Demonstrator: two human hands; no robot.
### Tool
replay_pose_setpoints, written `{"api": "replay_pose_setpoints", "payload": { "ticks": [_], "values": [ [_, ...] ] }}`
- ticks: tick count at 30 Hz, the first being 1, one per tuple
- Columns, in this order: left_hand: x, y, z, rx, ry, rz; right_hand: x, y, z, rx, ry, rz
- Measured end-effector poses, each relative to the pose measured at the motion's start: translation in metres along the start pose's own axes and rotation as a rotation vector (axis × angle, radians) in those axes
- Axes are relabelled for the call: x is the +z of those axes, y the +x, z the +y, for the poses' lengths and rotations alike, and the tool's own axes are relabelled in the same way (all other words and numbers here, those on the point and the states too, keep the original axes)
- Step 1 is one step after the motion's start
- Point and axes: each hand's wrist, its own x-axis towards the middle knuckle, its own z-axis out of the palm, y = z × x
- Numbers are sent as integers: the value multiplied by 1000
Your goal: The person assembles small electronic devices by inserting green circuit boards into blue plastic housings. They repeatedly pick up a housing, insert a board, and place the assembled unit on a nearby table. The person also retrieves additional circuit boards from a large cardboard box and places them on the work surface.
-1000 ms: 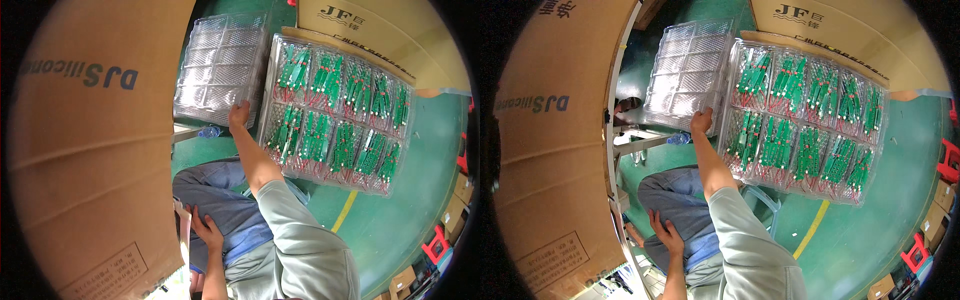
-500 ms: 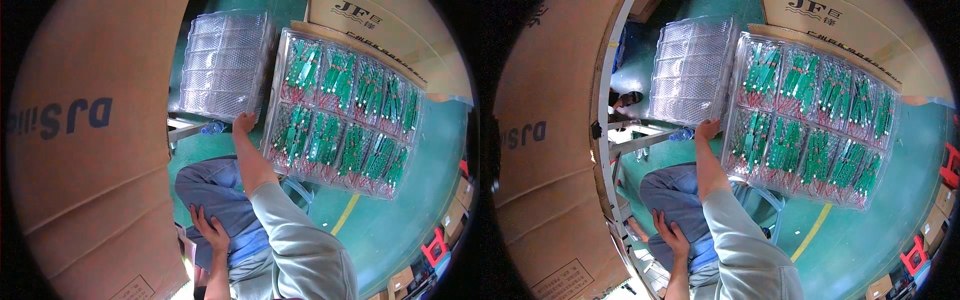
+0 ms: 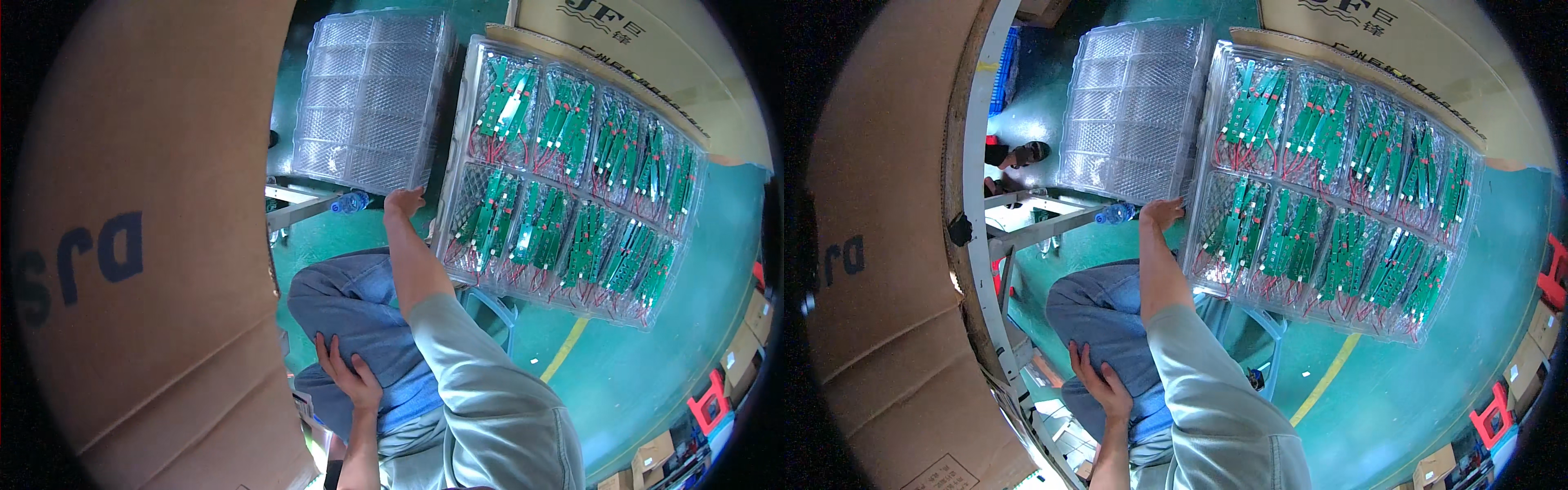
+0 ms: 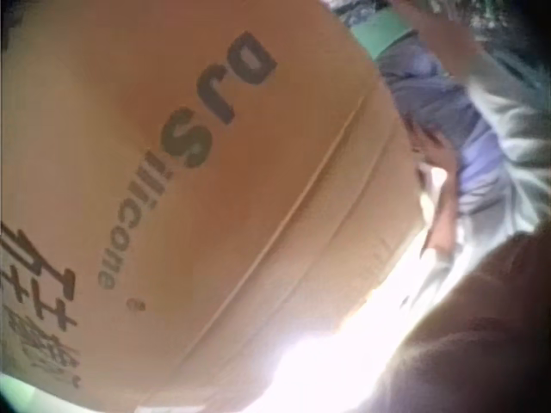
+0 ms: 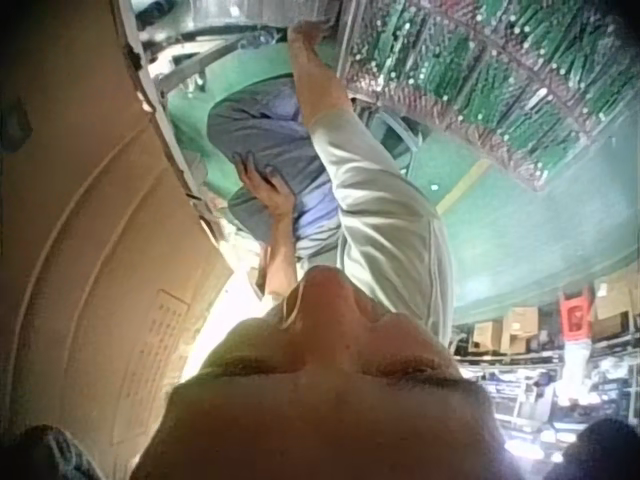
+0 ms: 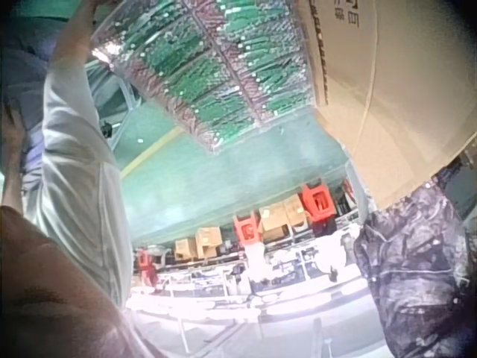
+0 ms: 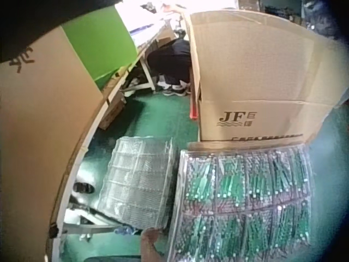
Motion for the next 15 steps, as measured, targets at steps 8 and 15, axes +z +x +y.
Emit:
{"api": "replay_pose_setpoints", "payload": {
  "ticks": [8,15],
  "values": [
    [0,-2,-1,-19,14,-5,-17,-15,0,-12,129,0],
    [0,4,0,3,17,-15,-31,-29,-8,-40,-27,-6]
  ]
}}
